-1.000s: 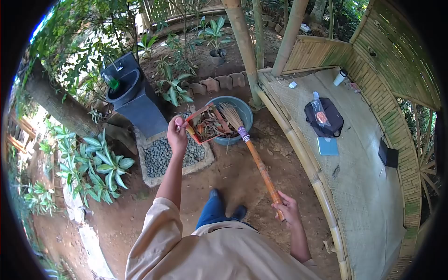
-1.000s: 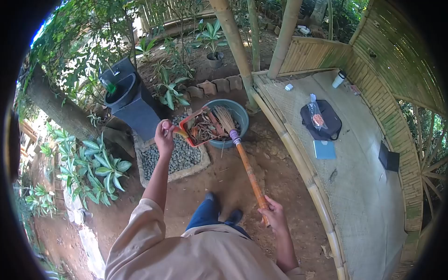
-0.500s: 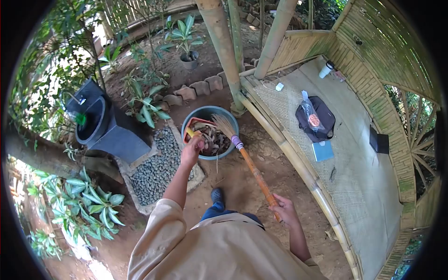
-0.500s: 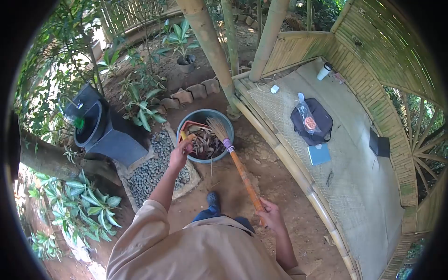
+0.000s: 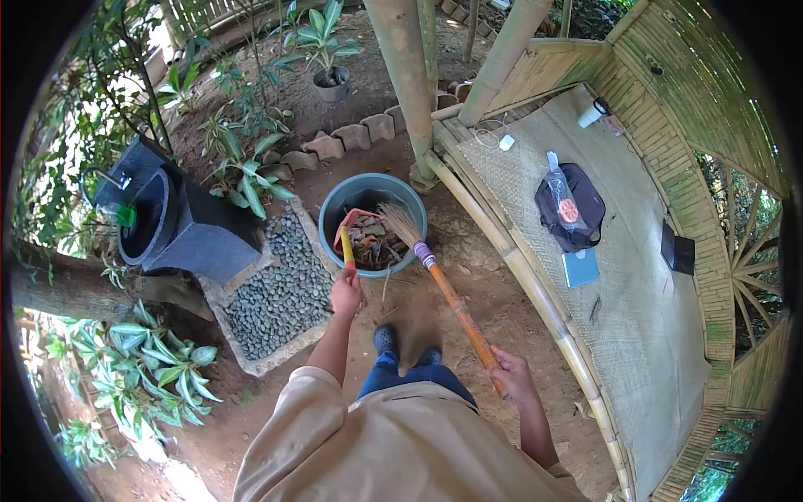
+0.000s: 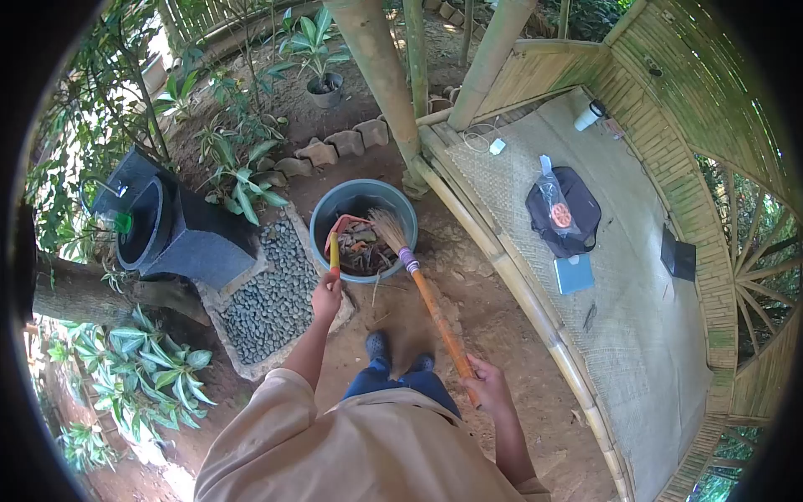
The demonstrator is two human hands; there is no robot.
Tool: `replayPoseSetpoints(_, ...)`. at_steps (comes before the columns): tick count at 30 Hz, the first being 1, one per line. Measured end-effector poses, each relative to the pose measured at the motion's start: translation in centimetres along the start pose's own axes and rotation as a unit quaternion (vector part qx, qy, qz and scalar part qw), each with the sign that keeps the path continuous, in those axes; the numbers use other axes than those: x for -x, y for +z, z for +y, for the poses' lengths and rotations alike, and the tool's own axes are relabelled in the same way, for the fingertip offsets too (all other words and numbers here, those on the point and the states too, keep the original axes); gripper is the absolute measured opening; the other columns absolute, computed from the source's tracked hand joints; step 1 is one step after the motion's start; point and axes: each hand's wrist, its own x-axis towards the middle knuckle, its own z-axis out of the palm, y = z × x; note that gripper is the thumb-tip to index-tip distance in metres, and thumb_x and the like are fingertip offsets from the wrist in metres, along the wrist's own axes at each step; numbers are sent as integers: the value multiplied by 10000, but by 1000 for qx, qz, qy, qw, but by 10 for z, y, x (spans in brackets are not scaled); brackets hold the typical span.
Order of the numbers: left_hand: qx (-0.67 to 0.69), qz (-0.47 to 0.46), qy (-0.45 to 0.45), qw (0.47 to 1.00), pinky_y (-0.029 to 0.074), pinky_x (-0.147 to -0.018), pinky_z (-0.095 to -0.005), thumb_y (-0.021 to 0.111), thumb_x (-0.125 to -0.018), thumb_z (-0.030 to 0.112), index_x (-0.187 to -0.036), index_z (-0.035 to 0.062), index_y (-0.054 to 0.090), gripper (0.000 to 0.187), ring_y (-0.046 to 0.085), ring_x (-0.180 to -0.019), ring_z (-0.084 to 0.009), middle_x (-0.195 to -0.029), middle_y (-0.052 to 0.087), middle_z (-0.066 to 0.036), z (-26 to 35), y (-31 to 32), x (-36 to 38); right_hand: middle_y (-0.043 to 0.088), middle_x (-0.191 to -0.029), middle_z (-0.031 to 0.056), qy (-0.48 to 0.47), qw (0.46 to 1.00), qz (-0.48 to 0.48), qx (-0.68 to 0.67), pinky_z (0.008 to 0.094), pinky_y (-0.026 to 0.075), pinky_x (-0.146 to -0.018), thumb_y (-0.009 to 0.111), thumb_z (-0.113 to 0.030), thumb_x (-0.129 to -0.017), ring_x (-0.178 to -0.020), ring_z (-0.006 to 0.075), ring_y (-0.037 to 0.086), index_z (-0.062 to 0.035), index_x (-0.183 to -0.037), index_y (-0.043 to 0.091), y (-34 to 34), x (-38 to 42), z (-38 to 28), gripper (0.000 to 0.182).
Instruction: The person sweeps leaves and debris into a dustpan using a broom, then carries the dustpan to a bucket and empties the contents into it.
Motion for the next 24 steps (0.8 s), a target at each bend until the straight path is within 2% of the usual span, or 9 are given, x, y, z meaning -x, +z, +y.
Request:
replayPoseSetpoints(1, -1, 72, 40, 997, 523, -808, -481, 653, -882, 300, -1279, 126, 550, 446, 670, -847, -399, -862, 677, -189, 0, 4, 3, 692, -968, 120, 3, 1000, 1, -1, 268, 512, -489, 667, 18, -826, -691, 116, 628, 28, -1441, 426, -1, 2, -2, 660)
replayPoseSetpoints(3, 110, -34, -140, 983, 555, -705, -485, 636, -879, 251, -1286, 96, 508, 454, 682, -778, -359, -856, 664, -180, 17, -5, -1, 692, -984, 122, 8, 1000, 2, 3, 269, 516, -491, 664, 21, -828, -712, 119, 635, 31, -1440, 424, -3, 6, -6, 657)
replayPoseSetpoints(6, 260, -213, -357, 871, 585, -482, -431, 595, -880, 149, -1223, 85, 447, 379, 643, -585, -223, -825, 607, -104, 27, -16, -16, 691, -990, 123, 10, 1000, -3, 9, 270, 521, -492, 660, 26, -830, -729, 123, 642, 34, -1438, 424, -5, 8, -10, 653)
replayPoseSetpoints(9, 363, -199, -374, 830, 568, -447, -395, 568, -898, 126, -1129, 89, 449, 262, 550, -471, -181, -752, 547, -70, 7, 7, -11, 690, -972, 117, 0, 1000, -3, 8, 268, 510, -486, 669, 22, -821, -705, 118, 634, 23, -1437, 434, -12, 8, -7, 659)
replayPoseSetpoints(15, 338, -121, -305, 882, 556, -436, -360, 540, -906, 94, -1106, 93, 450, 220, 505, -442, -156, -751, 517, -56, 19, 30, 20, 692, -977, 114, -4, 1000, -6, 4, 259, 512, -474, 672, 30, -815, -711, 109, 631, 28, -1444, 417, -28, 11, -16, 679)
replayPoseSetpoints(16, 329, -126, -306, 885, 556, -444, -340, 527, -896, 70, -1335, 100, 425, 452, 514, -480, -154, -796, 530, -65, 25, 30, 26, 692, -978, 113, -8, 1000, -7, 7, 259, 511, -473, 672, 29, -815, -718, 110, 636, 27, -1445, 416, -32, 11, -17, 680)
replayPoseSetpoints(19, 280, -101, -253, 921, 565, -462, -340, 530, -880, 59, -1405, 104, 387, 546, 555, -499, -173, -871, 584, -93, 52, 17, 47, 692, -986, 113, -22, 999, -12, 21, 258, 509, -470, 677, 27, -816, -733, 113, 645, 21, -1448, 414, -47, 9, -14, 685)
replayPoseSetpoints(20, 257, -99, -239, 931, 578, -486, -337, 545, -864, 51, -1447, 109, 358, 615, 631, -617, -213, -990, 610, -121, 59, 11, 51, 692, -989, 112, -28, 999, -13, 27, 258, 508, -469, 678, 26, -816, -738, 114, 648, 19, -1449, 413, -50, 9, -12, 687)
replayPoseSetpoints(24, 198, -69, -153, 966, 586, -503, -384, 518, -895, 82, -1519, 158, 234, 690, 675, -676, -268, -1018, 620, -171, 48, 14, 54, 690, -988, 101, -33, 999, -13, 21, 253, 502, -473, 687, 26, -814, -735, 107, 642, 9, -1454, 413, -61, 14, -14, 697)
